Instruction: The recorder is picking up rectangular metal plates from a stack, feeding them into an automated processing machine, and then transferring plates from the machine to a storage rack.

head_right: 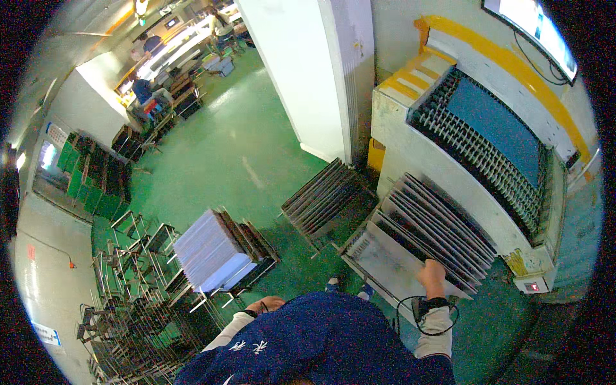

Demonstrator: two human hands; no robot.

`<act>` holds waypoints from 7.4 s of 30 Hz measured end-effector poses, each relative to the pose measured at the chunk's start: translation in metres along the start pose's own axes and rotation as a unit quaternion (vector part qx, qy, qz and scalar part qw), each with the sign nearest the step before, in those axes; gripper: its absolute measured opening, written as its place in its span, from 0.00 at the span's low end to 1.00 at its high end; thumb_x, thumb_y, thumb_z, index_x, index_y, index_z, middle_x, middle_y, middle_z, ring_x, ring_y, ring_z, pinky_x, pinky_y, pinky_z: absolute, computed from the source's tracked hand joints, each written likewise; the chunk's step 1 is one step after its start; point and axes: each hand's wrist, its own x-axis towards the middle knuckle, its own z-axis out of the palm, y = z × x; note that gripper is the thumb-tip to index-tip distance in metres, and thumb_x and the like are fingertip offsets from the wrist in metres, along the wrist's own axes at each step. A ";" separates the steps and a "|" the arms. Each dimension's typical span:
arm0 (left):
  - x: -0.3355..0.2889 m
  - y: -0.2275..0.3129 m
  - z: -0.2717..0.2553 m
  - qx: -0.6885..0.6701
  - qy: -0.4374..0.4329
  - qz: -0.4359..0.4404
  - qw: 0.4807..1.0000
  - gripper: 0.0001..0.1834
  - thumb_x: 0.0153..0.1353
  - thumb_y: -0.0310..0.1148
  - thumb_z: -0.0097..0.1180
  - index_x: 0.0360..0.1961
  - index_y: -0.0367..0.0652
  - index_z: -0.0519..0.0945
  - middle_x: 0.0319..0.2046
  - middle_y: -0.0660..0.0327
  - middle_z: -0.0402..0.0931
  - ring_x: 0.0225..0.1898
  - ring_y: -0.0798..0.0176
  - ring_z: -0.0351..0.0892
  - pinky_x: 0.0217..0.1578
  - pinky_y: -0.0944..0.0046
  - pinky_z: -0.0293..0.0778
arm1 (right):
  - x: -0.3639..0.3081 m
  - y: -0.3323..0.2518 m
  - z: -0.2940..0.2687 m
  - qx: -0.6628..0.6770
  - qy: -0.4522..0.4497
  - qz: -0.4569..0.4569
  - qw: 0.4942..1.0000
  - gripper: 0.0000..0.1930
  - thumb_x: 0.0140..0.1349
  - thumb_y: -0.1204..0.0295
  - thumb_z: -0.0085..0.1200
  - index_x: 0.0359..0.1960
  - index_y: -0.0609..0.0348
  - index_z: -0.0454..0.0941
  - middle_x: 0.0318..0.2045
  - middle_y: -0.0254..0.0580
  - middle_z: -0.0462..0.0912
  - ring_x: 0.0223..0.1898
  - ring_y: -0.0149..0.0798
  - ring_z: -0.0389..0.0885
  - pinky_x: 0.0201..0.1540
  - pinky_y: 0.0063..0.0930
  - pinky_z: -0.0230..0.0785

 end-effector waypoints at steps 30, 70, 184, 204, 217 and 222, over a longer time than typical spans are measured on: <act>0.108 0.071 -0.135 -0.435 -0.343 -0.253 0.793 0.15 0.66 0.32 0.48 0.50 0.35 0.76 0.50 0.57 0.76 0.48 0.64 0.75 0.51 0.68 0.68 | -0.085 0.032 -0.229 0.114 0.174 -0.098 0.973 0.11 0.52 0.65 0.59 0.30 0.60 0.79 0.27 0.50 0.80 0.29 0.56 0.77 0.33 0.46 0.68; 0.153 0.092 -0.102 -0.281 -0.363 -0.378 0.804 0.23 0.58 0.37 0.55 0.53 0.39 0.76 0.48 0.60 0.79 0.46 0.64 0.76 0.50 0.63 0.70 | 0.095 0.078 -0.197 0.109 0.372 -0.083 0.918 0.34 0.39 0.84 0.61 0.54 0.51 0.72 0.58 0.42 0.70 0.61 0.51 0.65 0.60 0.48 0.58; 0.188 0.109 -0.110 -0.214 -0.446 -0.337 0.801 0.26 0.42 0.36 0.72 0.46 0.42 0.81 0.43 0.60 0.82 0.45 0.64 0.77 0.48 0.61 0.69 | 0.010 0.035 -0.112 0.359 0.085 -0.185 0.911 0.12 0.54 0.66 0.60 0.36 0.60 0.80 0.33 0.47 0.81 0.38 0.49 0.80 0.41 0.37 0.72; 0.179 0.123 -0.091 -0.270 -0.428 -0.331 0.796 0.25 0.41 0.31 0.71 0.45 0.43 0.81 0.41 0.66 0.82 0.41 0.69 0.76 0.46 0.64 0.70 | -0.042 0.015 -0.055 0.174 0.177 -0.233 0.940 0.21 0.48 0.72 0.59 0.47 0.61 0.76 0.45 0.45 0.76 0.50 0.48 0.71 0.51 0.42 0.63; 0.140 0.099 -0.040 -0.322 -0.428 -0.333 0.776 0.27 0.43 0.27 0.63 0.49 0.40 0.77 0.47 0.69 0.79 0.47 0.68 0.73 0.51 0.63 0.66 | -0.042 0.008 -0.052 0.111 0.147 -0.225 0.957 0.28 0.48 0.71 0.62 0.53 0.61 0.71 0.48 0.43 0.72 0.53 0.49 0.68 0.55 0.47 0.59; 0.140 0.076 -0.024 -0.390 -0.433 -0.295 0.757 0.25 0.48 0.24 0.59 0.52 0.38 0.75 0.48 0.67 0.78 0.49 0.70 0.71 0.53 0.65 0.64 | -0.048 0.000 -0.050 0.068 0.162 -0.200 0.964 0.32 0.48 0.72 0.62 0.57 0.63 0.68 0.49 0.45 0.70 0.55 0.49 0.66 0.57 0.48 0.56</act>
